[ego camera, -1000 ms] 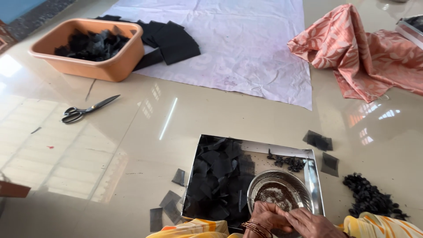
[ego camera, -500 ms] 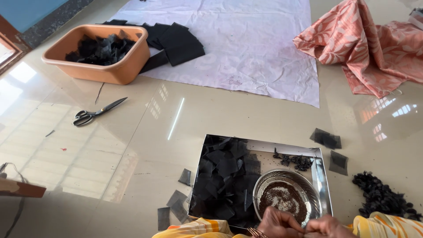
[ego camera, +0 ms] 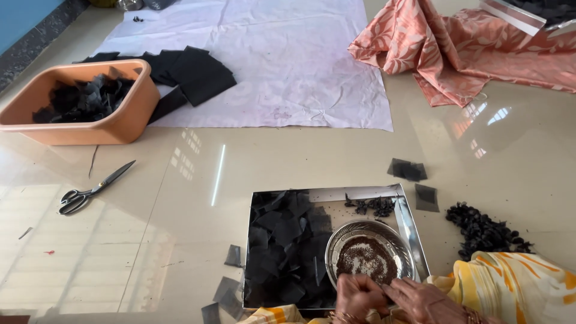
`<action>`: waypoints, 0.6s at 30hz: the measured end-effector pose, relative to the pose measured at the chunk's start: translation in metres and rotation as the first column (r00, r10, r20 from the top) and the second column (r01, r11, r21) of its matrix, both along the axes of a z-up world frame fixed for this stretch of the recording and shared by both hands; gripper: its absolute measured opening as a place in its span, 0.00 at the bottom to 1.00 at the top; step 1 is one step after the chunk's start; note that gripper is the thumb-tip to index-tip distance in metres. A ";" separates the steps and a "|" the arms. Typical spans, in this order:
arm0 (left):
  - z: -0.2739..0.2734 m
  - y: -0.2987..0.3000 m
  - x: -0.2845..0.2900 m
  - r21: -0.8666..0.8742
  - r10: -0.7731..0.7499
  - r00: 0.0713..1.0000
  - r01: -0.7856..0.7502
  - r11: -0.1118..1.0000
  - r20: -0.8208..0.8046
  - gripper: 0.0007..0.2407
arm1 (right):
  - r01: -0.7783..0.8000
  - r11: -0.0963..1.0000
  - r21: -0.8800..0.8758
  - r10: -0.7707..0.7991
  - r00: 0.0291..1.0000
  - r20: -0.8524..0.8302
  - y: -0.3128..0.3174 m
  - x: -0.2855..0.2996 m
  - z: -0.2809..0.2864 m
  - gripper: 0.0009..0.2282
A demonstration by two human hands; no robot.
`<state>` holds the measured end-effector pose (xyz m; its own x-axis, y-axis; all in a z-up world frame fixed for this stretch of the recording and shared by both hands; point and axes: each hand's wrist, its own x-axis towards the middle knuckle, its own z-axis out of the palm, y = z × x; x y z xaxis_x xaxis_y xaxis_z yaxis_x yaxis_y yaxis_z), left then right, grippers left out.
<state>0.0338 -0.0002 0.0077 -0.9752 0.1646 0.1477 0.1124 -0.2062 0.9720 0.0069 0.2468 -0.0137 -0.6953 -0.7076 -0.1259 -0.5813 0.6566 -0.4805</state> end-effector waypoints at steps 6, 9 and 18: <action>0.032 -0.015 -0.007 0.315 -0.270 0.803 0.108 0.943 0.531 0.04 | -0.410 0.896 0.173 0.440 0.760 -0.479 -0.015 0.001 0.041 0.19; 0.031 -0.015 0.001 0.342 -0.330 0.821 0.177 0.923 0.466 0.05 | -0.456 0.841 0.290 0.532 0.793 -0.297 -0.019 -0.005 0.052 0.15; 0.119 0.006 0.026 -0.479 -0.113 0.904 -0.109 0.871 -0.411 0.13 | 0.635 0.770 -0.060 -0.197 0.327 0.924 -0.050 0.002 0.126 0.09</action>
